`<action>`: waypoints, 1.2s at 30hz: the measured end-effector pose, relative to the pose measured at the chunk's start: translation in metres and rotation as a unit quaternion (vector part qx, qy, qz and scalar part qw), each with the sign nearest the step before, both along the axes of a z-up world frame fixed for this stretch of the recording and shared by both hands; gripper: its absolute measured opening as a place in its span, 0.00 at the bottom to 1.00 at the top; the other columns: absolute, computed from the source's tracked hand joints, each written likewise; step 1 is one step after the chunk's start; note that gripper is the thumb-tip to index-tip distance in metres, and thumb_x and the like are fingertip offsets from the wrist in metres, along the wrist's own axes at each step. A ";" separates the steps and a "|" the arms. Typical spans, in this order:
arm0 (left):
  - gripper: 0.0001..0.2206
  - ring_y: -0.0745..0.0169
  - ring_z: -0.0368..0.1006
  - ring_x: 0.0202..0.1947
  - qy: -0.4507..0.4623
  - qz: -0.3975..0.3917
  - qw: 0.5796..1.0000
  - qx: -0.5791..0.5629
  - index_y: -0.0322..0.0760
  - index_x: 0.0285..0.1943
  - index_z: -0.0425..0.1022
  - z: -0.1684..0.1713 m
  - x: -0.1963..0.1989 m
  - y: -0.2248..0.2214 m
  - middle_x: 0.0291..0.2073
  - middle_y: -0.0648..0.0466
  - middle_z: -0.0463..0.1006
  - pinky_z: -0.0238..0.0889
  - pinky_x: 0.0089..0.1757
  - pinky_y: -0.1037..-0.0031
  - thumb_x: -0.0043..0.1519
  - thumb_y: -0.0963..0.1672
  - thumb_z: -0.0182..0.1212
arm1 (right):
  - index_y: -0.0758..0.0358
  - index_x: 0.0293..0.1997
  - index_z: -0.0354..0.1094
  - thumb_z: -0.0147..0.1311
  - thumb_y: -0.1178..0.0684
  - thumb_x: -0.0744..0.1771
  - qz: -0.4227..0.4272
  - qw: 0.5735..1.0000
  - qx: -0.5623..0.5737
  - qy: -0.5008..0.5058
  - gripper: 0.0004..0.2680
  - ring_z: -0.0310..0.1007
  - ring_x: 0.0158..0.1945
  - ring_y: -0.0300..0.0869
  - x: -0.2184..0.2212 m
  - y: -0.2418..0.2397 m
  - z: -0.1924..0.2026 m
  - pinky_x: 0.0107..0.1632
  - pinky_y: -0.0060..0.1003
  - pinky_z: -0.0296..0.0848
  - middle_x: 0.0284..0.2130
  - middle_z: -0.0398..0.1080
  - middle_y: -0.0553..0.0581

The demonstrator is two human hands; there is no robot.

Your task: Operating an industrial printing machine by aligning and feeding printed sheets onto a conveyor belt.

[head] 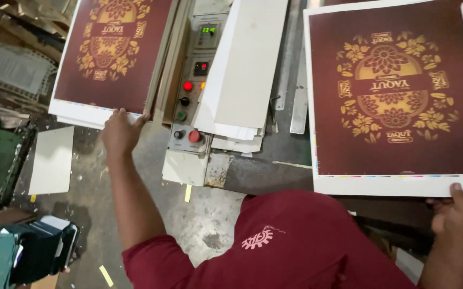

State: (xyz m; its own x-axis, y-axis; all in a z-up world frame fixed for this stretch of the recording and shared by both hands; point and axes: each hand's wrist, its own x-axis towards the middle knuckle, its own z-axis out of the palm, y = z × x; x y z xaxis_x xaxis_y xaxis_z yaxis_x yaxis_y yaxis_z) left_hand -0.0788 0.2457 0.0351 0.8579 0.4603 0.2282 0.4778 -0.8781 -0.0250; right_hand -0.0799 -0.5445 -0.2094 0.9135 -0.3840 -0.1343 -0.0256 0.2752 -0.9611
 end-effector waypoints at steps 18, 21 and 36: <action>0.13 0.49 0.75 0.23 -0.149 -0.187 0.969 0.066 0.41 0.30 0.74 0.069 0.027 -0.107 0.22 0.49 0.77 0.66 0.31 0.57 0.71 0.45 0.59 | 0.67 0.68 0.56 0.48 0.61 0.76 0.043 0.999 -0.006 0.031 0.11 0.76 0.42 0.42 0.019 0.035 -0.005 0.39 0.38 0.79 0.50 0.72 0.60; 0.15 0.41 0.73 0.21 -0.162 -0.211 0.964 0.027 0.37 0.28 0.74 0.073 0.036 -0.165 0.20 0.44 0.75 0.65 0.29 0.54 0.67 0.46 0.64 | 0.65 0.70 0.56 0.48 0.59 0.76 0.056 0.997 -0.028 0.046 0.12 0.76 0.42 0.41 0.065 0.039 -0.001 0.36 0.36 0.77 0.51 0.73 0.59; 0.10 0.56 0.74 0.20 -0.103 -0.323 0.840 -0.423 0.32 0.42 0.81 0.048 0.031 -0.282 0.24 0.44 0.80 0.65 0.27 0.67 0.66 0.46 0.63 | 0.66 0.71 0.59 0.52 0.53 0.72 0.208 0.972 -0.001 0.107 0.18 0.78 0.43 0.46 0.087 0.117 0.033 0.38 0.38 0.75 0.48 0.75 0.65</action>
State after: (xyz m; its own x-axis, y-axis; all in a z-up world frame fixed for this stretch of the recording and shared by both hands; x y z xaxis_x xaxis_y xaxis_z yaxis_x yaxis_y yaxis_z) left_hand -0.0474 -0.0368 0.0836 0.9733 -0.0146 0.2289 -0.1887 -0.6184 0.7629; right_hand 0.0069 -0.4274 -0.1765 0.9408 0.0126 -0.3386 -0.3344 0.1967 -0.9217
